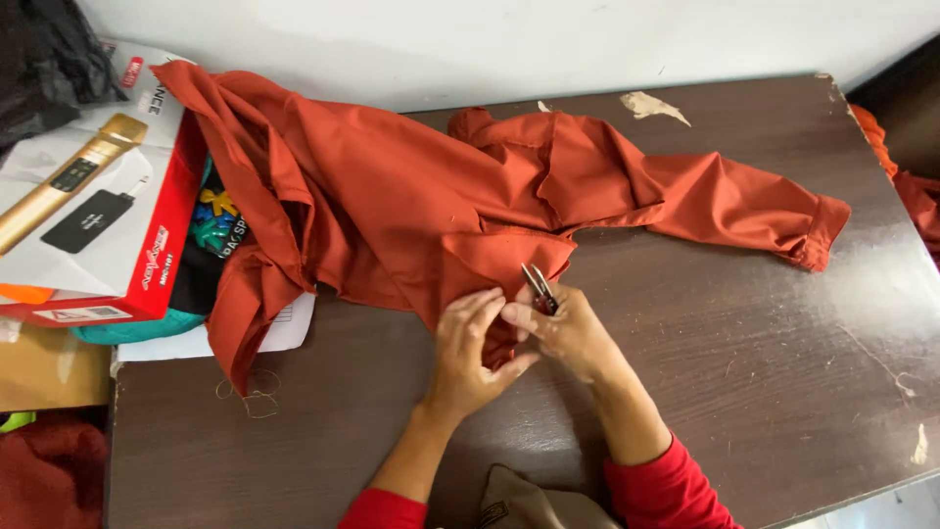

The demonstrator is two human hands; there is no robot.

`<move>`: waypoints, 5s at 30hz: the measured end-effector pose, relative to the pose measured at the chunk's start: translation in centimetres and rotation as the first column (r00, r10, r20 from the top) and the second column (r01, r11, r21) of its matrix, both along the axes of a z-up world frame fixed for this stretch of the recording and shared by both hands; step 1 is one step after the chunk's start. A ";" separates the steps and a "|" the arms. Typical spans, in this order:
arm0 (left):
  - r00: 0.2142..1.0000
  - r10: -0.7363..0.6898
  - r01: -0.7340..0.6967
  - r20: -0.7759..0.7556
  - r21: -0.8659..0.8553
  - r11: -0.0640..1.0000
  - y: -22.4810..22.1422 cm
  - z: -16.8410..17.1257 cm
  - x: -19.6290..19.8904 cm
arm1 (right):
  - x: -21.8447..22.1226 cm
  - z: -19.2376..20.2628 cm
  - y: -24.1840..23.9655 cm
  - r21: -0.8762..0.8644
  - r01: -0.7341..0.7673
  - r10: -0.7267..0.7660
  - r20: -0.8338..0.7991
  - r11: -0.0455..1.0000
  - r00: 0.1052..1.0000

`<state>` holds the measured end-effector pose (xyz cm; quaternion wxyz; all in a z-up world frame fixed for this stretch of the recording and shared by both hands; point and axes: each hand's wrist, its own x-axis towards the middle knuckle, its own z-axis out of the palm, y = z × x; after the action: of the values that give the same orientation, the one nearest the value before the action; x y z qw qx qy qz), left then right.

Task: Trimming loose threads from an orange garment using thread snips

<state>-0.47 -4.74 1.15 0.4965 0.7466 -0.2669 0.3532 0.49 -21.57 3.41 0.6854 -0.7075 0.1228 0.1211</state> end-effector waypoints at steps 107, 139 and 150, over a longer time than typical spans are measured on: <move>0.718 -0.490 0.366 -0.494 -0.331 0.870 1.1 0.7 0.5 | -3.8 0.8 -3.0 -0.211 0.019 0.054 0.337 0.977 0.940; 0.815 0.029 -0.155 -0.578 -0.170 0.973 7.4 0.5 2.8 | -0.1 -5.6 -3.2 0.754 -0.305 0.160 0.261 0.582 0.952; 0.736 0.062 -0.252 -0.674 -0.188 0.949 8.8 0.4 3.4 | 1.1 -0.8 2.9 0.174 0.134 -0.156 0.118 0.976 0.981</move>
<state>2.91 4.02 1.53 0.6224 0.7690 0.0404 0.1401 1.64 -18.70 2.57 0.7552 -0.6438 0.1185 0.0339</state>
